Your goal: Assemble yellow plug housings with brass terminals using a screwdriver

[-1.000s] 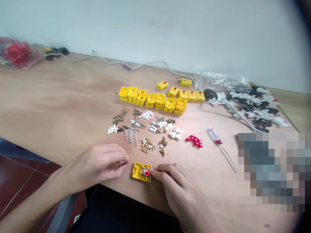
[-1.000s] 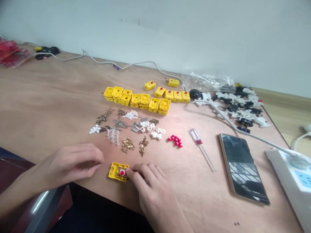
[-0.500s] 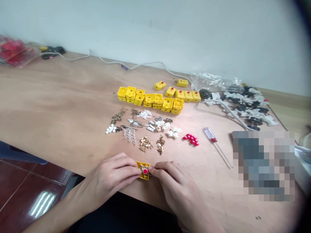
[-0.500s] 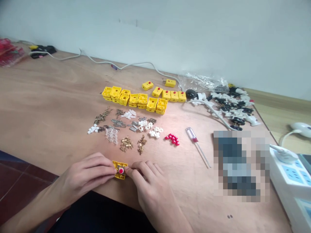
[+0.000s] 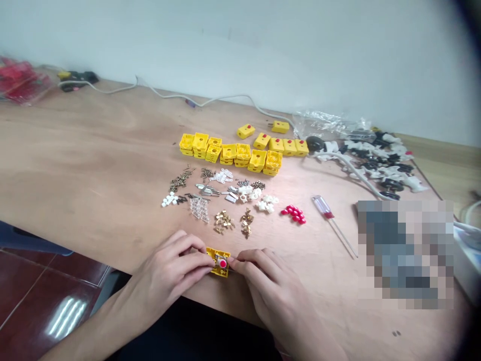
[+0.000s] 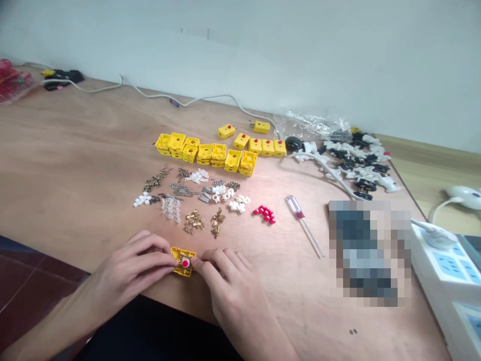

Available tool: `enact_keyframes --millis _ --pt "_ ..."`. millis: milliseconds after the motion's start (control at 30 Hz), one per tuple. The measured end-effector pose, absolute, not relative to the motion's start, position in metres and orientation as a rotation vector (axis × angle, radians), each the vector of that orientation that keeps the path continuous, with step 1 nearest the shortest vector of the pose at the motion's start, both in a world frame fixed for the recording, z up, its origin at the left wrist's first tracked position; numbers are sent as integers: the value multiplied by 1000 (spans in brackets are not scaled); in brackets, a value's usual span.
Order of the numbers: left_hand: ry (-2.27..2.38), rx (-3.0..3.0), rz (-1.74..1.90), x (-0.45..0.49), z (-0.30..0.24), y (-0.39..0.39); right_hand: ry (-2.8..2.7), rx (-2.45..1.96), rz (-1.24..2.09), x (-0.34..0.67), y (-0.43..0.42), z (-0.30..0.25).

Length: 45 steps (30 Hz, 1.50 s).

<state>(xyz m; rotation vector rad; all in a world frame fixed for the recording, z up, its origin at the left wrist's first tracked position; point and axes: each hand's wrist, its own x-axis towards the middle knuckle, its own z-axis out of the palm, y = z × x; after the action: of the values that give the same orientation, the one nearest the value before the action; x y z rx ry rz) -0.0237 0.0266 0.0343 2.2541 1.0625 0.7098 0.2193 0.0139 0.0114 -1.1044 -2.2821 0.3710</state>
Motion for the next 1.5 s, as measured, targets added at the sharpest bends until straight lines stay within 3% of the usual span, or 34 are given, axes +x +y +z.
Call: enact_keyframes --millis 367,700,1200,1500 --pt "1440 2204 670 4 25 4 -2268 -1118 405 219 11 9" --pt "1517 2148 742 10 24 2 -2252 -1129 476 220 9 7" --pt "1301 2123 858 -5 24 12 -2218 -1102 529 223 8 9" --pt "1046 2424 896 -20 19 16 -2226 -1117 533 223 10 12"
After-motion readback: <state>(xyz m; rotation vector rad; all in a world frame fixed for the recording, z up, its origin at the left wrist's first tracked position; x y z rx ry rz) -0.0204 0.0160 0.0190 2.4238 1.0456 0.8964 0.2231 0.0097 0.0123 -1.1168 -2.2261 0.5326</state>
